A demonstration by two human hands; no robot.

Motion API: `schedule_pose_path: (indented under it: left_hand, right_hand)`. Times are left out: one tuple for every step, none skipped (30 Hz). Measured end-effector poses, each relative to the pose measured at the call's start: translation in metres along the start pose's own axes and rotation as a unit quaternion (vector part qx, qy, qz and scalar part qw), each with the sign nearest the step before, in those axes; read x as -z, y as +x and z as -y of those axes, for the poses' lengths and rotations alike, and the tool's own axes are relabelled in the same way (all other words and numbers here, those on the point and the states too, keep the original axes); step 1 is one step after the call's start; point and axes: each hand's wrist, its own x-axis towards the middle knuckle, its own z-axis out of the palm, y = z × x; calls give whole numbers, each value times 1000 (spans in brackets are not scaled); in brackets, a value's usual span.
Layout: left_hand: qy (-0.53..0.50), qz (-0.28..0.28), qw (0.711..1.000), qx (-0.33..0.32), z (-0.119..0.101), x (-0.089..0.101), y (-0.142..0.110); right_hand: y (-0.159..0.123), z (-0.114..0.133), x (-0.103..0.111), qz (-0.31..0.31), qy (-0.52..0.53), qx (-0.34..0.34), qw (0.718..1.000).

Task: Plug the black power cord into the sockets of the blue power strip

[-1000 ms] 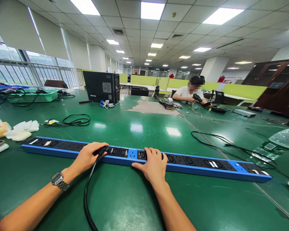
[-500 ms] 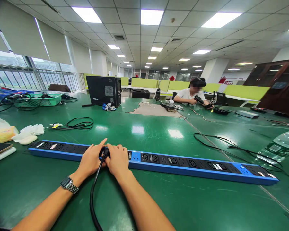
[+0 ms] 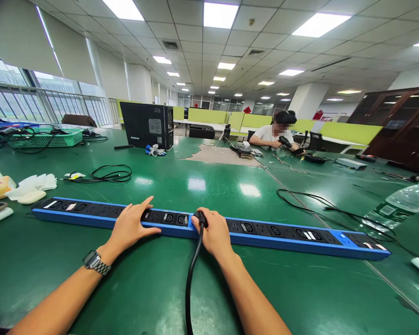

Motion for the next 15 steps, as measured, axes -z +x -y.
schedule_pose_path:
  left_hand:
    - [-1,-2,1000,1,0,0,0]
    - [-3,-5,1000,3,-1,1,0]
    - [-7,-9,1000,6,-3,1,0]
    - [-14,-14,1000,9,-5,0,0]
    - [-24,-19,999,10,-10,-1,0]
    - [-36,-24,999,6,-15,-3,0]
    - [-51,-27,998,-5,-23,-5,1]
    - [-70,-25,997,-23,-32,-9,1]
    - [-90,-16,995,-47,-42,-14,2]
    - [-109,-3,991,-72,-53,-19,3]
    - [-125,13,987,-96,-65,-25,5]
    - [-135,28,984,-113,-76,-31,7]
    - [-139,38,982,-120,-87,-37,9]
    - [-139,40,983,-114,-97,-42,12]
    - [-139,37,984,-102,-106,-46,14]
  right_hand:
    - [-1,0,-2,3,-12,10,1000]
    - [-2,2,-3,6,-24,19,1000]
    - [-2,4,-4,10,-36,25,999]
    - [-2,7,-5,14,-47,30,998]
    - [-1,9,-5,18,-56,36,998]
    - [-2,11,-5,22,-60,41,997]
    - [-2,12,-5,26,-61,45,997]
    - [-2,13,-4,32,-59,46,997]
    - [-3,13,-3,38,-60,46,996]
    - [-4,13,-2,43,-66,43,996]
    - [-5,12,-1,47,-79,35,995]
    - [-6,11,0,50,-98,23,994]
    - [-7,10,1,50,-119,9,992]
    - [-8,9,2,50,-139,-4,989]
    - [-9,8,2,49,-155,-14,987]
